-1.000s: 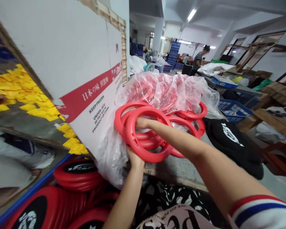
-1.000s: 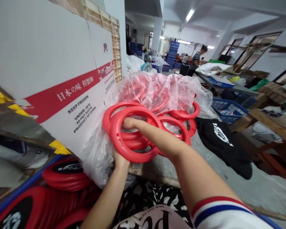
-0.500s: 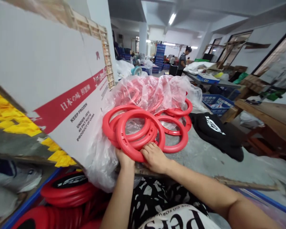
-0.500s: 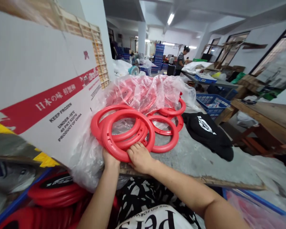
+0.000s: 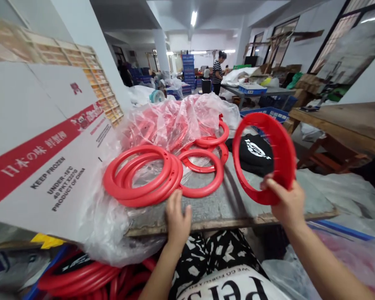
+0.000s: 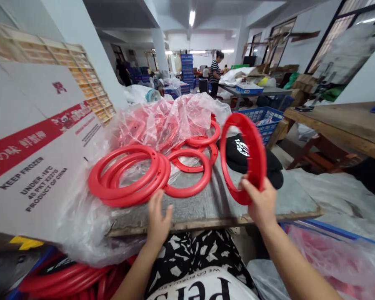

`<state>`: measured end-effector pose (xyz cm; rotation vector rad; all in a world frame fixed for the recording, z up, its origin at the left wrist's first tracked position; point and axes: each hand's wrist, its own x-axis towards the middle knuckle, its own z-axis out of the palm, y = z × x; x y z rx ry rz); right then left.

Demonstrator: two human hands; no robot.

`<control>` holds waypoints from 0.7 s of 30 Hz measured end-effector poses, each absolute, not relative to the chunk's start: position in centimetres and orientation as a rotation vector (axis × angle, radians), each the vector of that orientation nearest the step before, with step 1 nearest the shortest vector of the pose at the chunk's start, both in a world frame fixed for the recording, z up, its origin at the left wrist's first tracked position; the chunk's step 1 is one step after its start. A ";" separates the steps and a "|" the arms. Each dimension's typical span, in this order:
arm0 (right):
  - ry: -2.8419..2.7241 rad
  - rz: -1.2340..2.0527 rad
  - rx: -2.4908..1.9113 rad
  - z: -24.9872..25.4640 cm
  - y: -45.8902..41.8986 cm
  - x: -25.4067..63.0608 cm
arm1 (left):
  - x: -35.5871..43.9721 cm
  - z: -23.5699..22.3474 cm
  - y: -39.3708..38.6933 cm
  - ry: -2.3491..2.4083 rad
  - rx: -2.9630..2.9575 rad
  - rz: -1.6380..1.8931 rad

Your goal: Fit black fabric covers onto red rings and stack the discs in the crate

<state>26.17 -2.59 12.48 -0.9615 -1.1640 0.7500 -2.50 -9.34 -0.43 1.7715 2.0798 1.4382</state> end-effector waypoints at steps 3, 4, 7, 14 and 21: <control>-0.847 0.867 -0.882 12.5 -3.2 29.2 | 1.5 -0.2 -6.0 1.933 2.214 0.800; -0.812 0.861 -0.877 12.4 -3.5 29.8 | 2.5 0.0 -4.6 1.927 2.289 0.638; -0.797 0.795 -0.939 12.1 -4.7 31.5 | 4.1 0.7 -1.2 1.898 2.446 0.276; -0.783 0.746 -1.052 12.2 -6.9 35.1 | 1.9 2.4 1.0 2.082 2.421 0.226; -0.767 0.722 -1.066 11.1 -6.0 34.6 | -5.3 3.6 -0.3 2.069 2.380 0.220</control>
